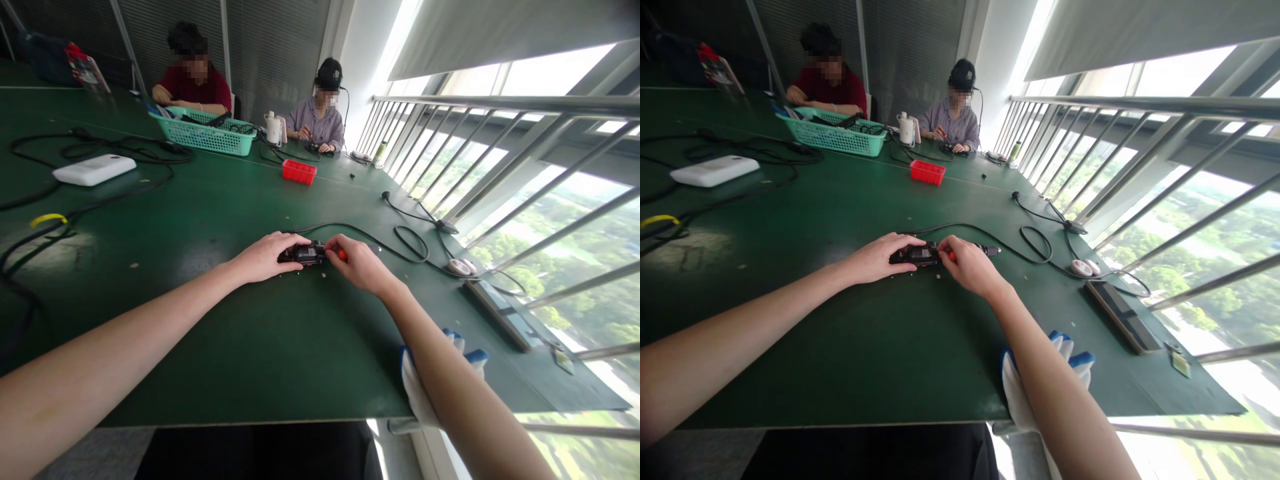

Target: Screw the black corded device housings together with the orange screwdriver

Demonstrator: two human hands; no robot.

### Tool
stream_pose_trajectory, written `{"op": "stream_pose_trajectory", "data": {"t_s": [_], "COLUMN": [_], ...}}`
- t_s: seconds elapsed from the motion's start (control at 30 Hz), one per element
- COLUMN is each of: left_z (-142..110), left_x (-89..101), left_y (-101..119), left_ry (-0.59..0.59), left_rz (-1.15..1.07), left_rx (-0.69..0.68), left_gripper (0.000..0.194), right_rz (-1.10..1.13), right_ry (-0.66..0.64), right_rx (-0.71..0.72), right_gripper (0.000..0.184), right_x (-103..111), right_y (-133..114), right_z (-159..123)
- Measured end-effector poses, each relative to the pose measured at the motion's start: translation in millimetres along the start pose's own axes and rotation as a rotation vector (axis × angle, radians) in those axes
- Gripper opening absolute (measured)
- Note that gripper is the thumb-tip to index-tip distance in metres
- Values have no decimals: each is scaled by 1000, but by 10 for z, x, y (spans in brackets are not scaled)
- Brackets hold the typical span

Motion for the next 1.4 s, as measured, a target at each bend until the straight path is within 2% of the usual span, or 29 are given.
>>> {"op": "stream_pose_trajectory", "data": {"t_s": [0.2, 0.47, 0.67, 0.77, 0.83, 0.9, 1.03, 1.17, 1.27, 1.4], "left_z": [-5, -14, -22, -15, -6, 4, 7, 5, 1, -5], "left_x": [15, 14, 43, 49, 43, 36, 35, 31, 21, 26], "left_y": [26, -5, -49, -118, -160, -174, -157, -69, 24, 106], "left_ry": [-9, 48, 105, 124, 124, 117, 101, 72, 51, 55], "left_rz": [-14, 26, 117, 126, 104, 75, 28, 28, 27, 38], "left_rx": [-4, 12, 94, 143, 144, 106, 43, 11, -14, -25], "left_gripper": [55, 56, 54, 55, 55, 52, 48, 49, 50, 43], "right_rz": [32, -75, -150, -231, -219, -171, -187, -210, -174, -151], "right_ry": [63, 198, 201, 210, 164, 46, -136, -119, 13, 136], "right_rx": [86, -11, 65, -7, -5, 97, 191, 114, -20, -39], "right_gripper": [16, 10, 24, 28, 30, 35, 19, 16, 14, 13], "right_x": [-57, -59, -37, 30, 6, -115, -339, -270, -60, 80], "right_y": [-95, -147, -131, -151, -252, -437, -654, -528, -289, -132], "right_z": [25, 39, 10, -8, -3, 11, 22, 31, 34, 28]}}
Point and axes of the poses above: each hand's wrist, its own z-axis towards the middle knuckle, its own x-axis out of the back of the hand, y = z × x, the point moved 7 cm from there along z, towards the middle knuckle, and after that the axes turned 8 degrees about -z, right-handed, at the moved point
